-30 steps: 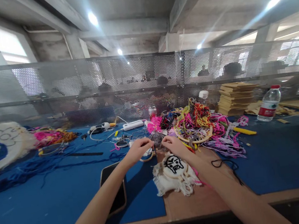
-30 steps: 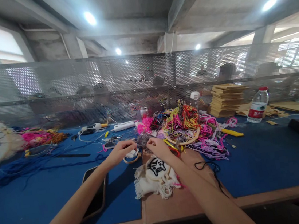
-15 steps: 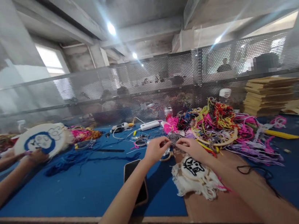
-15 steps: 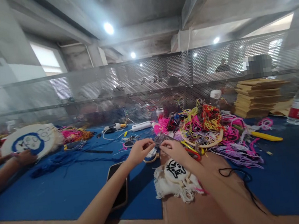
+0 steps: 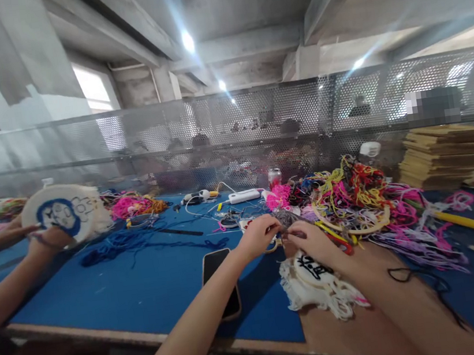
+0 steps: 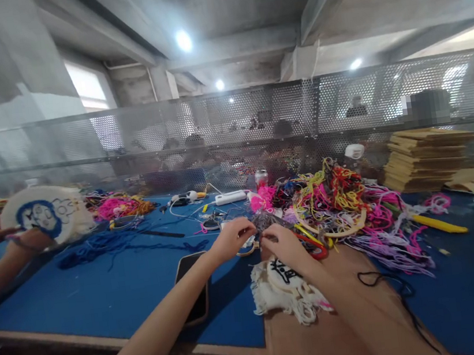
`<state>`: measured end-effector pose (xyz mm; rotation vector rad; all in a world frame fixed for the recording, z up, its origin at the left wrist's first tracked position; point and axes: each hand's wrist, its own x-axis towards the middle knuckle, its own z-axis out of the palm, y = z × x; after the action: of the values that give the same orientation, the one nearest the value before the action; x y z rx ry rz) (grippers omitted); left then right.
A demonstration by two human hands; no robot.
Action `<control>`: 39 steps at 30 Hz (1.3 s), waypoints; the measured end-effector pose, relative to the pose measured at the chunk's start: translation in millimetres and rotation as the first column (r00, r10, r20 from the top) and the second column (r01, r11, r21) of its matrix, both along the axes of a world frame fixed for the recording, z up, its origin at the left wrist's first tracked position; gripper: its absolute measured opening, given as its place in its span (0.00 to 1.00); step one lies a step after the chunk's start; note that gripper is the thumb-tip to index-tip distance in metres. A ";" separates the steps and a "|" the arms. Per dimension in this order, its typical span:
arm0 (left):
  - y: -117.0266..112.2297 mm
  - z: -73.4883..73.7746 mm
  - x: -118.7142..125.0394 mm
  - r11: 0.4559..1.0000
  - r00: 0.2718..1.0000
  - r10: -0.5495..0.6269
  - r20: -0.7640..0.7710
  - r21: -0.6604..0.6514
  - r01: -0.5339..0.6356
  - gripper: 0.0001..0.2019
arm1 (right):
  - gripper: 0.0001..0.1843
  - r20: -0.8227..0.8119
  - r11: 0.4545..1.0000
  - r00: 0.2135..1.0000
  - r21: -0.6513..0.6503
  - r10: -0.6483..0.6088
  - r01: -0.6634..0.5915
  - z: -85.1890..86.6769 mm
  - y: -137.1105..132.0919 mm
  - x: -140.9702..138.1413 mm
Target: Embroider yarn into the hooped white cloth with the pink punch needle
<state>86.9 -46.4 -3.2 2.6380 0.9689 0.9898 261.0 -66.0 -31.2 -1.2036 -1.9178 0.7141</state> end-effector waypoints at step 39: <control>-2.8 6.4 1.6 0.999 0.998 -0.052 0.029 -0.008 0.053 0.08 | 0.09 0.036 0.923 0.988 0.364 -0.150 0.127 9.9 -6.1 2.6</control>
<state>88.5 -49.2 3.2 2.6200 0.8908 1.0070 263.6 -72.1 -21.4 -1.1226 -1.8896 0.2345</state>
